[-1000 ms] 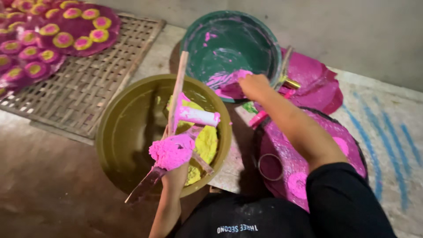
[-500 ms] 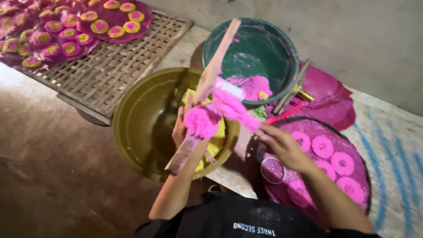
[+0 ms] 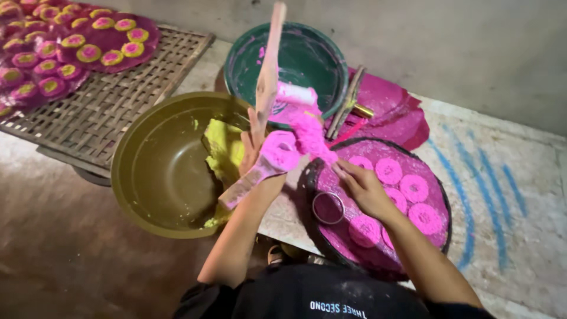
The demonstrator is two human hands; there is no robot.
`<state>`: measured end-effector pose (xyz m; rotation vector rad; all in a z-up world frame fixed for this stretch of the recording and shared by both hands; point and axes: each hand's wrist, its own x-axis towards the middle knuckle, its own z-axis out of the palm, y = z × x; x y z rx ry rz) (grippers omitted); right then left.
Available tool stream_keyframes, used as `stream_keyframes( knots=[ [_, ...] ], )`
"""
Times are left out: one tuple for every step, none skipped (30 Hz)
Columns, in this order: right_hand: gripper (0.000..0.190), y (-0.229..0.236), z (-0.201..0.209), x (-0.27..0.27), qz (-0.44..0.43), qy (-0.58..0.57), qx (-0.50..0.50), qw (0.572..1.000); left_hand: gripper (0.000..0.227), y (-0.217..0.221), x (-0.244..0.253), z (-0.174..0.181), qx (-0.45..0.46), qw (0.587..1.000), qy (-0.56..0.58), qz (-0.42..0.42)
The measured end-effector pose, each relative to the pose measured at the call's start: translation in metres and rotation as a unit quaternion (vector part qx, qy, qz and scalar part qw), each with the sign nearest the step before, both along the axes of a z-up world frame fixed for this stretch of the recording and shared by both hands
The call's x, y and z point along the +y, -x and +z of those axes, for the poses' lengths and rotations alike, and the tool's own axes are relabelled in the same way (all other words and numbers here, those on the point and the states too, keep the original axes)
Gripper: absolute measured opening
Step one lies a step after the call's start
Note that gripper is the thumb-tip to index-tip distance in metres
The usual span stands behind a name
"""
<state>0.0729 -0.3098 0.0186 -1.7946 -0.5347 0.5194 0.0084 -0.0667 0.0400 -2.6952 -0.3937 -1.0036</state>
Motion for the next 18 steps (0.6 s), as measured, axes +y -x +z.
stream_keyframes(
  knots=[
    [0.038, 0.002, -0.003, 0.003, -0.005, 0.053, -0.027, 0.998, 0.065, -0.001, -0.006, 0.003, 0.007, 1.000, -0.017, 0.018],
    [0.040, 0.006, -0.008, 0.008, -0.011, 0.107, -0.053, 0.993, 0.065, 0.000, -0.012, 0.005, 0.014, 0.999, -0.033, 0.035],
    [0.041, 0.010, -0.013, 0.012, -0.014, 0.159, -0.081, 0.984, 0.066, 0.000, -0.013, 0.008, 0.018, 0.997, -0.051, 0.056],
    [0.041, 0.016, -0.019, 0.015, -0.001, 0.087, -0.157, 0.984, 0.074, 0.000, -0.012, 0.010, 0.034, 0.992, 0.120, 0.034],
    [0.041, 0.023, -0.027, 0.016, 0.014, 0.017, -0.230, 0.973, 0.082, 0.001, -0.010, 0.010, 0.051, 0.956, 0.289, 0.013],
    [0.041, 0.028, -0.034, 0.015, 0.030, -0.054, -0.301, 0.952, 0.090, 0.003, -0.007, 0.010, 0.068, 0.891, 0.449, -0.009],
    [0.041, 0.034, -0.041, 0.011, 0.035, -0.026, -0.293, 0.955, 0.090, 0.005, -0.004, 0.007, 0.040, 0.908, 0.416, -0.041],
    [0.041, 0.038, -0.045, 0.005, 0.040, 0.003, -0.284, 0.958, 0.090, 0.008, -0.001, 0.003, 0.012, 0.921, 0.382, -0.072],
    [0.041, 0.037, -0.045, -0.001, 0.045, 0.030, -0.279, 0.959, 0.090, 0.007, 0.001, 0.001, -0.020, 0.932, 0.345, -0.105],
    [0.040, 0.035, -0.042, -0.006, 0.056, 0.054, -0.249, 0.965, 0.086, 0.007, 0.004, -0.003, -0.005, 0.937, 0.336, -0.095],
    [0.038, 0.030, -0.036, -0.012, 0.069, 0.078, -0.219, 0.970, 0.082, 0.008, 0.006, -0.007, 0.010, 0.941, 0.328, -0.083],
    [0.037, 0.025, -0.028, -0.017, 0.083, 0.102, -0.187, 0.973, 0.078, 0.008, 0.008, -0.012, 0.025, 0.945, 0.319, -0.071],
    [0.038, 0.017, -0.016, -0.020, 0.067, 0.110, -0.183, 0.975, 0.079, 0.007, 0.010, -0.014, 0.057, 0.943, 0.319, -0.070],
    [0.038, 0.007, -0.003, -0.024, 0.051, 0.118, -0.179, 0.976, 0.080, 0.006, 0.013, -0.016, 0.088, 0.941, 0.318, -0.070],
    [0.038, -0.003, 0.010, -0.026, 0.030, 0.125, -0.173, 0.976, 0.081, 0.002, 0.015, -0.016, 0.121, 0.939, 0.315, -0.073],
    [0.038, -0.014, 0.021, -0.025, 0.049, 0.115, -0.205, 0.971, 0.078, 0.000, 0.018, -0.014, 0.103, 0.947, 0.289, -0.097],
    [0.038, -0.022, 0.029, -0.027, 0.070, 0.108, -0.232, 0.964, 0.075, 0.000, 0.019, -0.013, 0.087, 0.953, 0.265, -0.121],
    [0.038, -0.025, 0.034, -0.030, 0.090, 0.101, -0.259, 0.956, 0.072, 0.004, 0.019, -0.011, 0.071, 0.957, 0.241, -0.145]
  ],
)
